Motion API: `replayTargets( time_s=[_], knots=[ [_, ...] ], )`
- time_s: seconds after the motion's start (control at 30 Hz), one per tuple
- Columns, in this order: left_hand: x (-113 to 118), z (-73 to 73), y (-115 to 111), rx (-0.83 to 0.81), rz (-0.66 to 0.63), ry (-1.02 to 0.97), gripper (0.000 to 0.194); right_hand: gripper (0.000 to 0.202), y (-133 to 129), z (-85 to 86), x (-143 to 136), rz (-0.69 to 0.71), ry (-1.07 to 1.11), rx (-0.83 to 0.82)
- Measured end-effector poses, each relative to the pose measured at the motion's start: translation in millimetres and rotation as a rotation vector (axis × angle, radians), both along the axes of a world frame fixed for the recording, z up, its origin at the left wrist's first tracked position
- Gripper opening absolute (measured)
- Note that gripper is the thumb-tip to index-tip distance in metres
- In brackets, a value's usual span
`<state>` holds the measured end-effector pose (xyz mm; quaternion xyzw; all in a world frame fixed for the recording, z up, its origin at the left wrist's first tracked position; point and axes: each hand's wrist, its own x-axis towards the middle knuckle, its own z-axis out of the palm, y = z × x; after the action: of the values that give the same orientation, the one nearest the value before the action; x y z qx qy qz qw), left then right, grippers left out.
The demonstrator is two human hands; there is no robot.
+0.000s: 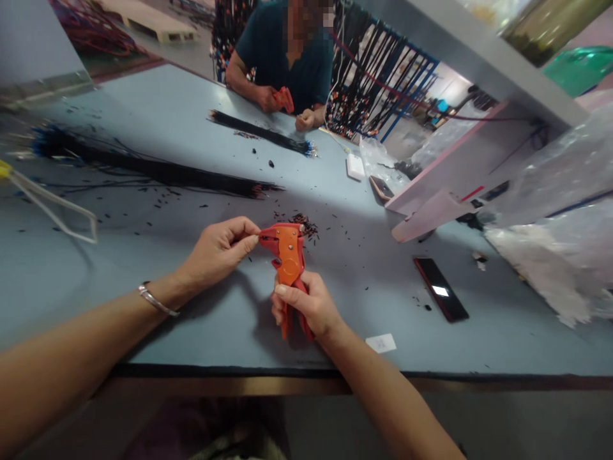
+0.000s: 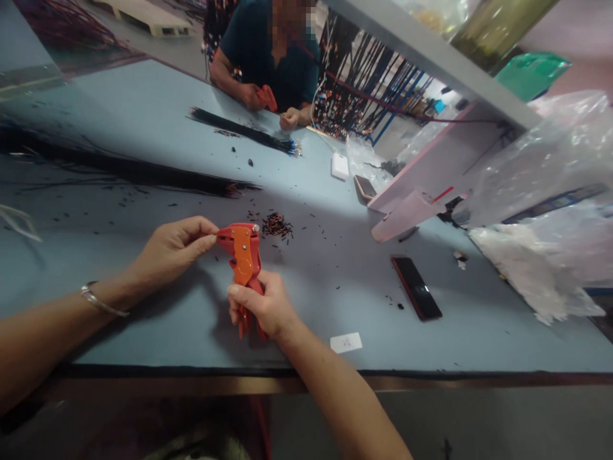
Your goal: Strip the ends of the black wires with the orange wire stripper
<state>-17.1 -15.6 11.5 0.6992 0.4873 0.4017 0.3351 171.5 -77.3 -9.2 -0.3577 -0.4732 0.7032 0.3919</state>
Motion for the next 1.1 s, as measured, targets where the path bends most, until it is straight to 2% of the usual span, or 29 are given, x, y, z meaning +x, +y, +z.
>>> replayTargets(
  time_s=[0.47, 0.7, 1.1],
  knots=[
    [-3.6, 1.3, 0.1, 0.022, 0.011, -0.009, 0.02, 0.033, 6.9, -5.4, 1.7, 0.072, 0.081, -0.03],
    [-3.6, 2.5, -0.5, 0.035, 0.0, 0.004, 0.02, 0.033, 7.8, -1.6, 5.9, 0.12, 0.133, -0.079],
    [-5.0, 0.7, 0.8, -0.02, -0.048, -0.056, 0.023, 0.036, 0.0, -2.0, -2.6, 0.036, -0.007, 0.059]
  ],
)
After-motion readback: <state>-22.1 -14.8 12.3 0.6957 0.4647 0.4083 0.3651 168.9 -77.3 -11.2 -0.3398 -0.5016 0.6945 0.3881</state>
